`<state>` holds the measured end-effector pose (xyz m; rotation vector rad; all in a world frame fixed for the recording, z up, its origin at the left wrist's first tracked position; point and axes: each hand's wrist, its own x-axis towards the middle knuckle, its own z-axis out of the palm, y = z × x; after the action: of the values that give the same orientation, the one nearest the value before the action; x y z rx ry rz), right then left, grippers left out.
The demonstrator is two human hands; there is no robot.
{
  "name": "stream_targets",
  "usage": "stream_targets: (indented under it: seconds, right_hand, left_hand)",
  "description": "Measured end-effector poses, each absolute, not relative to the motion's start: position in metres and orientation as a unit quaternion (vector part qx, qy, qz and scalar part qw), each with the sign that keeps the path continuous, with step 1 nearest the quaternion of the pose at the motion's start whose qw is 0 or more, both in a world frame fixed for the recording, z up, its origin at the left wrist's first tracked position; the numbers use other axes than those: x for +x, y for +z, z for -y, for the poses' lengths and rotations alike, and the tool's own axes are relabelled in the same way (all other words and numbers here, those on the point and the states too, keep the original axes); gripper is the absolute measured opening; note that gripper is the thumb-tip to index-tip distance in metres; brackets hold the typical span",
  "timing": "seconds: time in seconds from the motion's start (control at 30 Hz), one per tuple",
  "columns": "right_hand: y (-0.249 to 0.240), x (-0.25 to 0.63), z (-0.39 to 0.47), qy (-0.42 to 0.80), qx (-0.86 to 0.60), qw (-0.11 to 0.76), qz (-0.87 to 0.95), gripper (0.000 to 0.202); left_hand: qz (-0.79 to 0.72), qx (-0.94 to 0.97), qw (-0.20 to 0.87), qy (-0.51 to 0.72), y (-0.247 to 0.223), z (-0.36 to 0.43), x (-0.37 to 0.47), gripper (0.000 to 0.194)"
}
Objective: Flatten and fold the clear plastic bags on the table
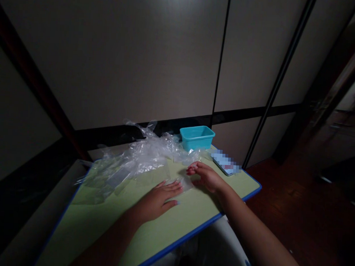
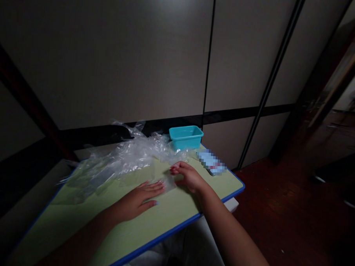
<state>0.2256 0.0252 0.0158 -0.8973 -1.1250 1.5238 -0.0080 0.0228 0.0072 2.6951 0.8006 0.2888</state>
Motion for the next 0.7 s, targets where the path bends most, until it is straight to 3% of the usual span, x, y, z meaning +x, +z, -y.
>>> stream_targets:
  seconds: [0.17, 0.43, 0.7]
  right_hand:
    - [0.013, 0.22, -0.022, 0.595, -0.355, 0.464, 0.551, 0.024]
    - [0.011, 0.219, -0.023, 0.64, -0.286, 0.458, 0.547, 0.028]
    - [0.018, 0.222, -0.02, 0.687, -0.233, 0.477, 0.497, 0.027]
  left_hand:
    - [-0.297, 0.934, 0.157, 0.117, 0.003, -0.023, -0.009, 0.048]
    - [-0.343, 0.917, 0.117, 0.169, -0.007, -0.021, -0.006, 0.065]
    - [-0.359, 0.902, 0.116, 0.209, -0.01, -0.018, 0.0, 0.06]
